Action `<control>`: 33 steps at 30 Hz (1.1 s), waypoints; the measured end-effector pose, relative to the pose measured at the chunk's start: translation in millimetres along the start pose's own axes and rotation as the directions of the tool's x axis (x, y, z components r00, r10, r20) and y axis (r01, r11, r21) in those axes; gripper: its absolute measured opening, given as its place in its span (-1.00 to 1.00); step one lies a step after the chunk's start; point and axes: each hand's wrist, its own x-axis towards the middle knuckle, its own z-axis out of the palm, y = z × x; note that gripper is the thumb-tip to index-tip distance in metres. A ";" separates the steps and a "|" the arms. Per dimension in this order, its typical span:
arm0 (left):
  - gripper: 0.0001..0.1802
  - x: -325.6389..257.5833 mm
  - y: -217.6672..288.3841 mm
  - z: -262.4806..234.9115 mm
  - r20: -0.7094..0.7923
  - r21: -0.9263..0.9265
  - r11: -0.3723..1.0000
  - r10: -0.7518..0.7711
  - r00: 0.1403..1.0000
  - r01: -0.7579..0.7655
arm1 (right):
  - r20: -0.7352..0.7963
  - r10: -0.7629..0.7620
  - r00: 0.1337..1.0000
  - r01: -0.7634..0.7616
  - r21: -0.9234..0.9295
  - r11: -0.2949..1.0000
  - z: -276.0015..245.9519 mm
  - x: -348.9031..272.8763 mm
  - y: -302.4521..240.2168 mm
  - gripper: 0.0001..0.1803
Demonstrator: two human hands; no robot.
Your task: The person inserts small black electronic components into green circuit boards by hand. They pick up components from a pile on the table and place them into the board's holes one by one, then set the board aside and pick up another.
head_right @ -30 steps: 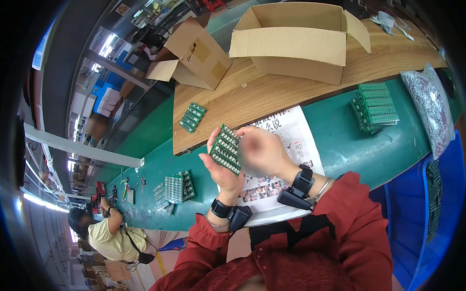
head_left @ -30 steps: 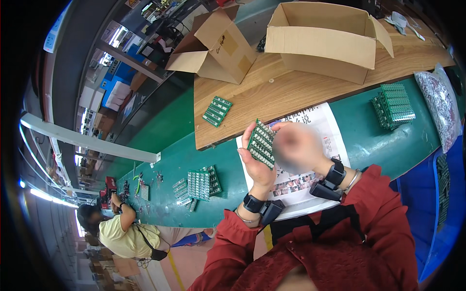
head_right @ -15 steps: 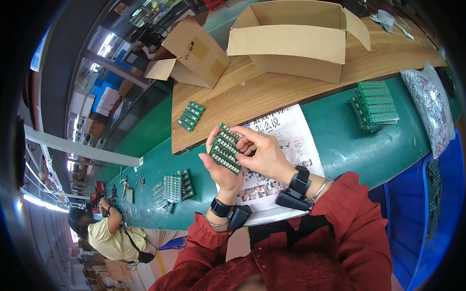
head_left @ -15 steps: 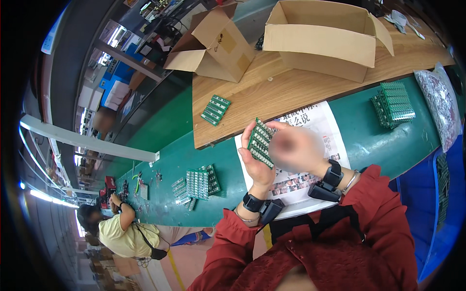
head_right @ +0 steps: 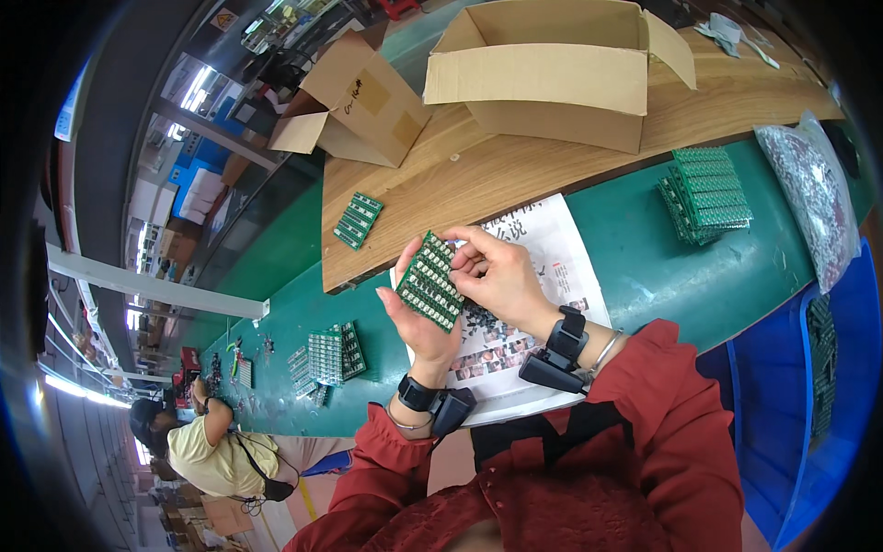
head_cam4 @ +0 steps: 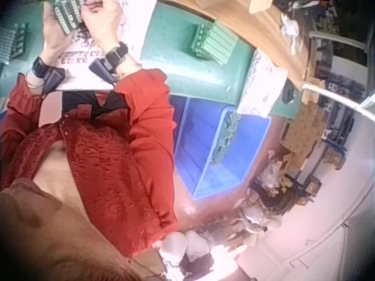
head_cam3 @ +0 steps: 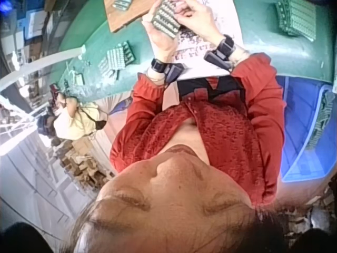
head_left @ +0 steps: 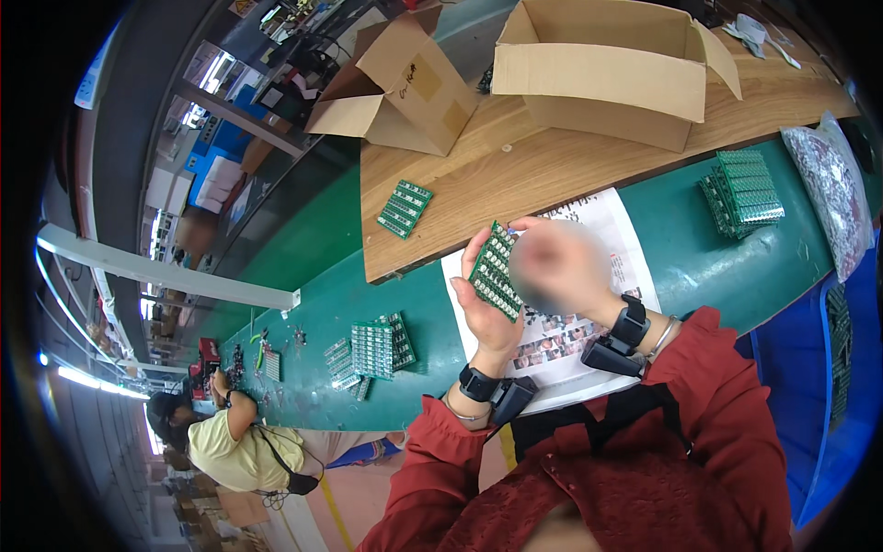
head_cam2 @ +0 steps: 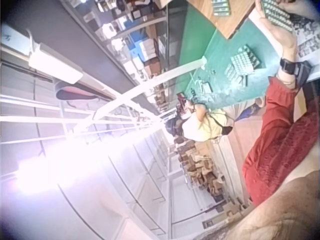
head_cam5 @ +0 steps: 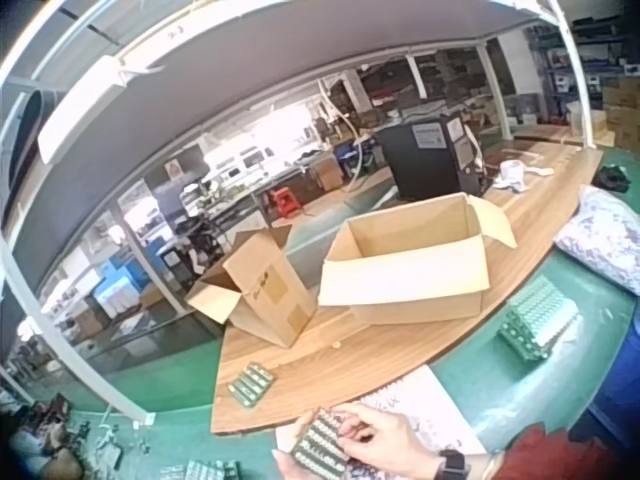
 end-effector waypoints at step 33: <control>-0.07 -3.4 -1.2 -1.3 0.079 0.228 0.973 -0.001 0.997 -0.017 | 0.064 -0.345 0.936 0.351 -0.120 0.929 2.2 -9.4 -15.8 -0.56</control>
